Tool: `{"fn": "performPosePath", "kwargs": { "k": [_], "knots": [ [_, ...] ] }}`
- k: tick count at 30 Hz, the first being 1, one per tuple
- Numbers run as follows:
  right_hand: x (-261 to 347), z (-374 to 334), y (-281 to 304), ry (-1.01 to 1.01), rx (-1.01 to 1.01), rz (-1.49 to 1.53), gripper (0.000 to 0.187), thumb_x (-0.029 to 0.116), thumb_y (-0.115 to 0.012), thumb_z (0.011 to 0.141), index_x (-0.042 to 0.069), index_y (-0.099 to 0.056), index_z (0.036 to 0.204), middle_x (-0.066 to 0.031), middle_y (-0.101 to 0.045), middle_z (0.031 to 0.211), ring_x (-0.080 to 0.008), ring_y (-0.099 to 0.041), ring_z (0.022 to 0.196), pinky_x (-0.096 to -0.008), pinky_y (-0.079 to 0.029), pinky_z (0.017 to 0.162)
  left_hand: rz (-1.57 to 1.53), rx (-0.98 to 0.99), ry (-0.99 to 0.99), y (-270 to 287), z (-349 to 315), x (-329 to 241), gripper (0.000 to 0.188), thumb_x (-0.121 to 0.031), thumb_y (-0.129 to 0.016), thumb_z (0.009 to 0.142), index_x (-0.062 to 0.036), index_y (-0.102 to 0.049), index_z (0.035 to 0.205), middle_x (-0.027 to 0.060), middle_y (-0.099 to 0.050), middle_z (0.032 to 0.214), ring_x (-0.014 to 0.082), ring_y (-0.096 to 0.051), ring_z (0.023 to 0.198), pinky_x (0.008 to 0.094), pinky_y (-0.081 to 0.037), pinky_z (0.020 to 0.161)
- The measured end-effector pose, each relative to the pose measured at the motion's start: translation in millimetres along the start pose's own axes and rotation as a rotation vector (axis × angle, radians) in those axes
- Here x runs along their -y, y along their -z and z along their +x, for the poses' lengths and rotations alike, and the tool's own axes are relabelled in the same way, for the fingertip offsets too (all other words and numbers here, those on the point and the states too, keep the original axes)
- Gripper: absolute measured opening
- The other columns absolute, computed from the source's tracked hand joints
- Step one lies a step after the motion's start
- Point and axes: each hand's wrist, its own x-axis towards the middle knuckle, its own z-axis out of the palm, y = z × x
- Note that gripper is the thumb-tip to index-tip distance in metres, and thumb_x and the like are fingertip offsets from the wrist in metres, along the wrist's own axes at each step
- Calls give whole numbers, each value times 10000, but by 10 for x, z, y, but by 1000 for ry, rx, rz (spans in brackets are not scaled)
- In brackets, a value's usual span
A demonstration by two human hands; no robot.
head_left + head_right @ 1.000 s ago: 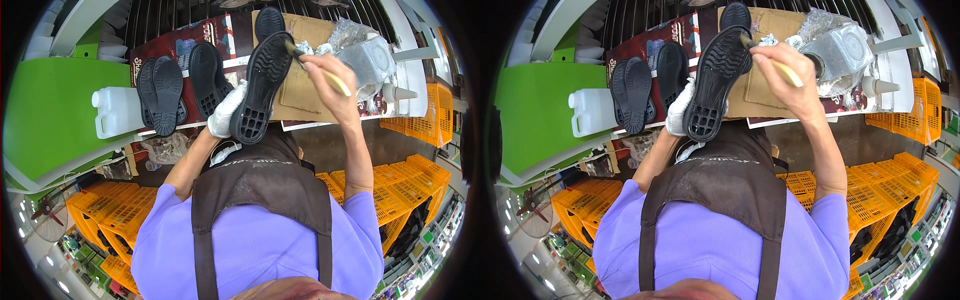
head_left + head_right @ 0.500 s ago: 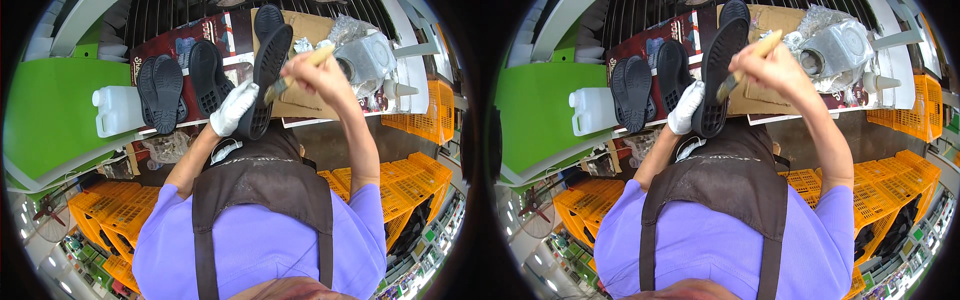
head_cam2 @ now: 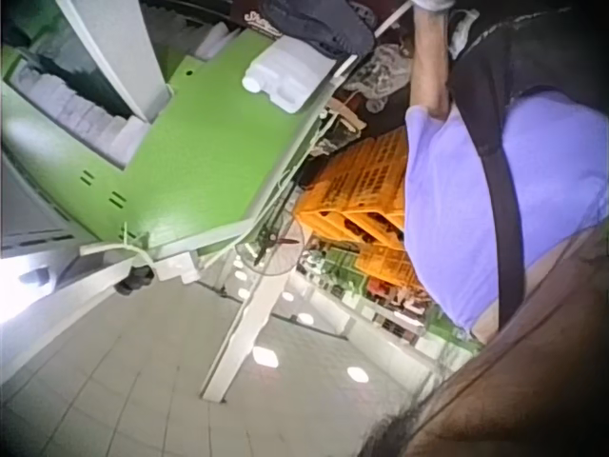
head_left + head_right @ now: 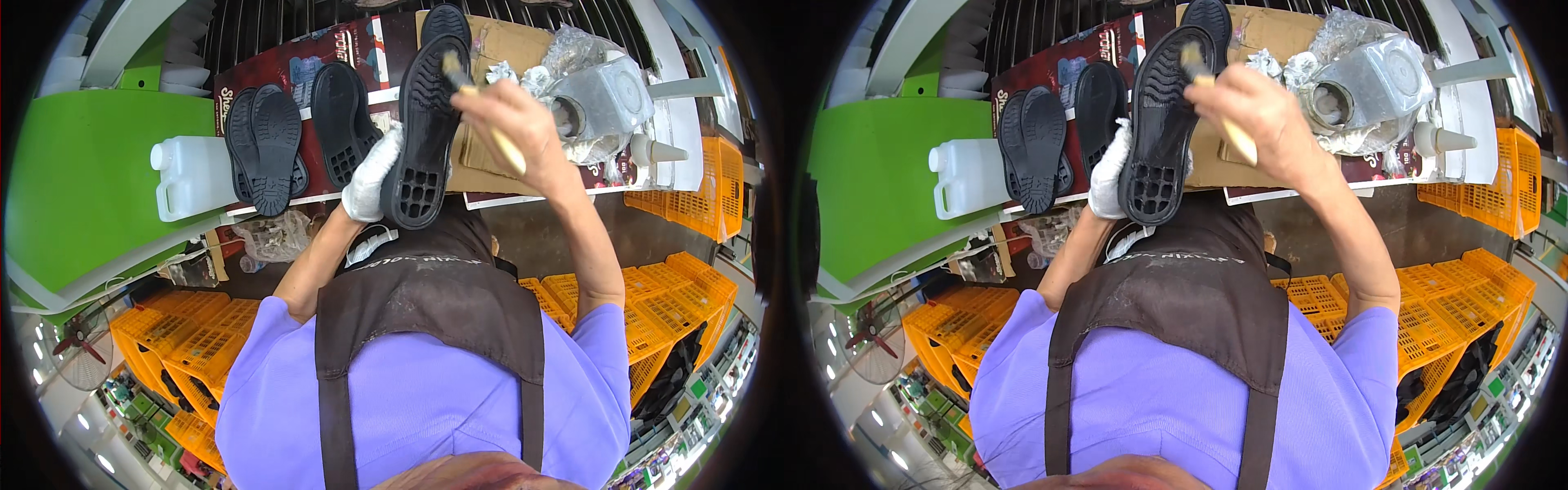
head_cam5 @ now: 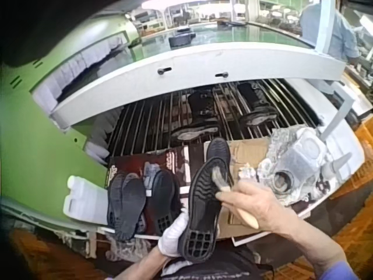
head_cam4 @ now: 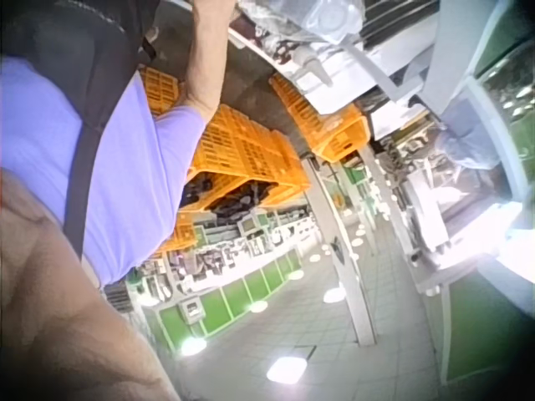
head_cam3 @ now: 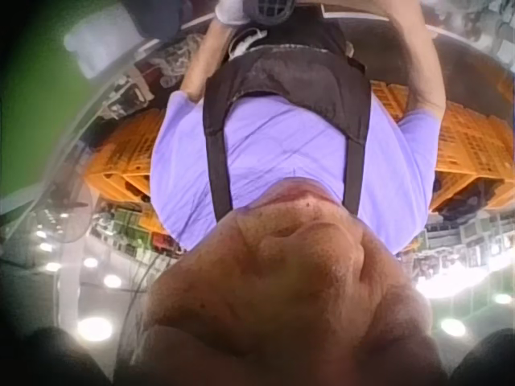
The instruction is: The person applies a white adhesive substance to the soles of black shoes using a brush. They repeatedly dip the brush into a container and spread the glue across the textured surface of the shoe soles, handling multiple shoes one at a time.
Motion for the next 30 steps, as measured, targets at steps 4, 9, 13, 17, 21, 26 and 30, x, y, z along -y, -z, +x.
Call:
{"fn": "performPosePath", "kwargs": {
  "k": [4,9,13,17,21,26,30],
  "knots": [
    [369,-186,20,76,229,224,282,42,-639,743,77,-632,1022,-57,-517,761,-226,-553,717,-330,-469,599,-119,-147,-35,107,78,3,488,-368,-245,995,-21,-449,1271,123,-591,1108,189,-605,953,329,-485,866],
    [439,-154,21,78,275,593,280,15,-717,689,83,-678,958,-56,-598,786,-185,-588,693,-310,-491,588,-92,-42,-24,13,90,-39,499,-378,-231,996,-11,-460,1245,140,-598,1064,196,-605,911,333,-488,850],
    [-64,-115,88,10,56,251,264,-16,-647,745,67,-647,996,-83,-591,801,-217,-594,687,-302,-486,604,-266,63,64,73,65,27,480,-369,-281,991,-23,-435,1286,131,-573,1157,224,-594,975,348,-481,885],
    [-95,-189,28,-85,-94,0,274,4,-647,745,66,-625,1012,-96,-555,774,-240,-577,668,-320,-468,585,-210,136,58,73,47,36,473,-374,-290,988,-35,-448,1277,127,-570,1171,230,-583,1006,361,-474,900],
    [573,-194,23,-16,93,272,243,17,-652,749,36,-613,989,-82,-529,742,-243,-561,661,-337,-468,572,-173,3,-26,236,41,56,572,-454,-284,960,-3,-433,1279,205,-553,1155,311,-574,998,419,-453,903],
    [702,-194,127,-114,82,545,220,-13,-664,730,35,-654,944,-86,-590,718,-220,-571,599,-317,-448,535,-153,118,-90,137,67,1,567,-444,-281,954,-4,-443,1274,217,-554,1147,334,-576,989,458,-450,888],
    [694,-156,173,-89,-62,481,201,-26,-662,724,28,-657,918,-94,-604,725,-211,-576,592,-312,-444,509,-181,114,-117,172,70,6,551,-433,-289,954,-14,-452,1273,212,-550,1171,341,-575,998,446,-448,898]
  ]
}}
